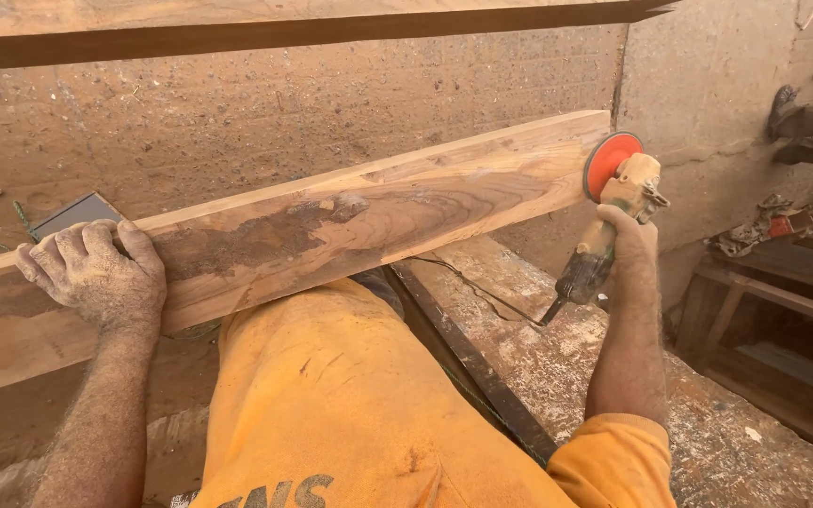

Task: The person sands a long wooden beam using a handheld power sander.

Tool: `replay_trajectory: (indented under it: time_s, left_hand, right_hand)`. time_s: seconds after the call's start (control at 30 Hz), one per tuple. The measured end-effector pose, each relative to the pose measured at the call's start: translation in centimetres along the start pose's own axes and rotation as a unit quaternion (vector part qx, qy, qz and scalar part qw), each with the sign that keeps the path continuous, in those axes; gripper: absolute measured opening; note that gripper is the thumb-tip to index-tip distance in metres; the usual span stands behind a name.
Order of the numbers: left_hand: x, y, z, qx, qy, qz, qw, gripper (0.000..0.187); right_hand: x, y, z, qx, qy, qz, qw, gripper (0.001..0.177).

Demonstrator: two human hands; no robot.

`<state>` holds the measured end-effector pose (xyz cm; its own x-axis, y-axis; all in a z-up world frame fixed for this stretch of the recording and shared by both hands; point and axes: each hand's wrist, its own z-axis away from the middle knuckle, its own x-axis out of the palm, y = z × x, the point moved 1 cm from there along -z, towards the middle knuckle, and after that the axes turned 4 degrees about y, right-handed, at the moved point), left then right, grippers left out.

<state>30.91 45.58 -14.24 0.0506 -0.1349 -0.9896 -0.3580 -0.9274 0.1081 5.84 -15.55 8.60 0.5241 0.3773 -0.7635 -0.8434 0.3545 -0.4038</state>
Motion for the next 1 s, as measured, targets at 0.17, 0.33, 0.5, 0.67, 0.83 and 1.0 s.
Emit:
replay_trajectory:
  time_s: [0.17, 0.33, 0.5, 0.67, 0.83, 1.0]
  left_hand:
    - [0.0, 0.0, 0.4, 0.003, 0.003, -0.005, 1.0, 0.028]
    - [0.9, -0.7, 0.7, 0.019, 0.018, -0.024, 0.999, 0.028]
    - [0.2, -0.1, 0.1, 0.002, -0.006, -0.003, 1.0, 0.031]
    - [0.0, 0.0, 0.2, -0.006, 0.0, -0.005, 1.0, 0.031]
    - [-0.3, 0.6, -0.3, -0.002, 0.012, 0.003, 1.0, 0.028]
    - [1.0, -0.4, 0.5, 0.003, 0.014, -0.017, 1.0, 0.03]
  right_hand:
    - [-0.5, 2.3, -2.0, 0.014, 0.018, 0.015, 1.0, 0.052]
    - [-0.3, 5.4, -4.8, -0.026, -0.015, 0.081, 0.996, 0.056]
    - [-0.5, 2.3, -5.3, -0.014, -0.01, 0.037, 0.999, 0.054]
    - [0.9, 3.8, -4.6, -0.058, -0.04, 0.067, 0.995, 0.056]
    - [-0.3, 2.1, -2.4, 0.004, 0.005, 0.026, 1.0, 0.056]
    - [-1.8, 7.3, -5.7, 0.008, 0.01, 0.03, 0.999, 0.059]
